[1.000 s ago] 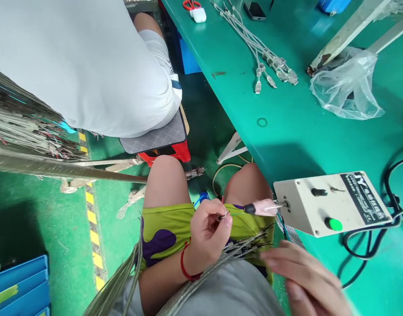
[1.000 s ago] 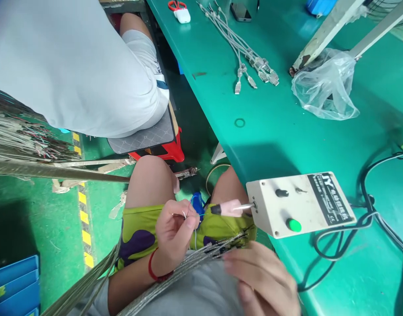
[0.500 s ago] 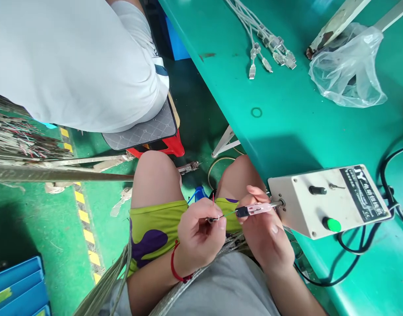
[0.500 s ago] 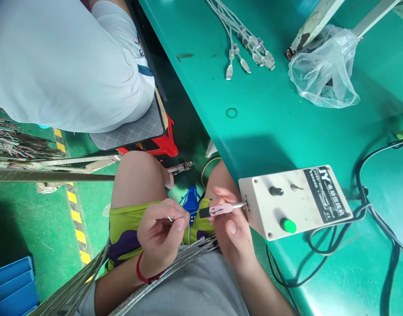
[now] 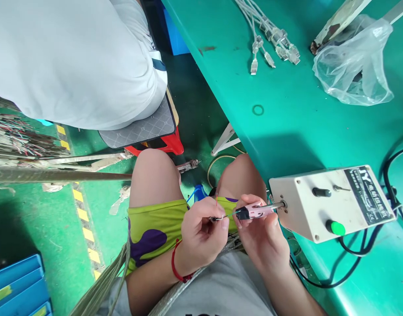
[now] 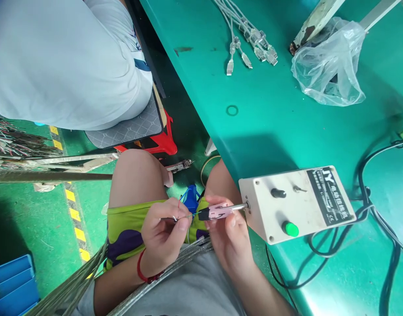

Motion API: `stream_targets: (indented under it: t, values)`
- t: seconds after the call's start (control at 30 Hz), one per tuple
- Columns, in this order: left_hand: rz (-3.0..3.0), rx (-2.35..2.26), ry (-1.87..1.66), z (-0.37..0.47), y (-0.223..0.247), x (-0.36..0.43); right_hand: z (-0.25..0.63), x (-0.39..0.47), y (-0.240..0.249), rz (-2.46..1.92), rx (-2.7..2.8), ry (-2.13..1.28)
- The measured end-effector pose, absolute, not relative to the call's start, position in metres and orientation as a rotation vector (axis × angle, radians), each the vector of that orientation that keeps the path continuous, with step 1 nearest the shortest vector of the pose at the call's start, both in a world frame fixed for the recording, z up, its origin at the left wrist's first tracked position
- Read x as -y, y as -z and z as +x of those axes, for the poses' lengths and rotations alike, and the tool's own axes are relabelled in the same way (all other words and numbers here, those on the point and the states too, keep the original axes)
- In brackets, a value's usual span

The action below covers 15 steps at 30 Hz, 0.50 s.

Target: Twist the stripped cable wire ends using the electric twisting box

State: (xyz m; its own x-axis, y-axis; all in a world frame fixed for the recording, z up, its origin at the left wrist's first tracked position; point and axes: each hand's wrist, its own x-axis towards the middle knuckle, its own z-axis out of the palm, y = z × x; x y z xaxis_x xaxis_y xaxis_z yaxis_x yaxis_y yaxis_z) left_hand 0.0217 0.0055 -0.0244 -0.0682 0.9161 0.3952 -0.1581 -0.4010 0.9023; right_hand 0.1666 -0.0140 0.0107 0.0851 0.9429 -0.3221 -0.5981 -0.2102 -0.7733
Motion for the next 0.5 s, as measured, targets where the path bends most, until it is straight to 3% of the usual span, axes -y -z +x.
stream_targets:
  t: [0.5]
  values:
    - [1.273, -0.899, -1.591, 0.028, 0.032, -0.003, 0.173, 0.027, 0.012, -1.060, 0.517, -1.436]
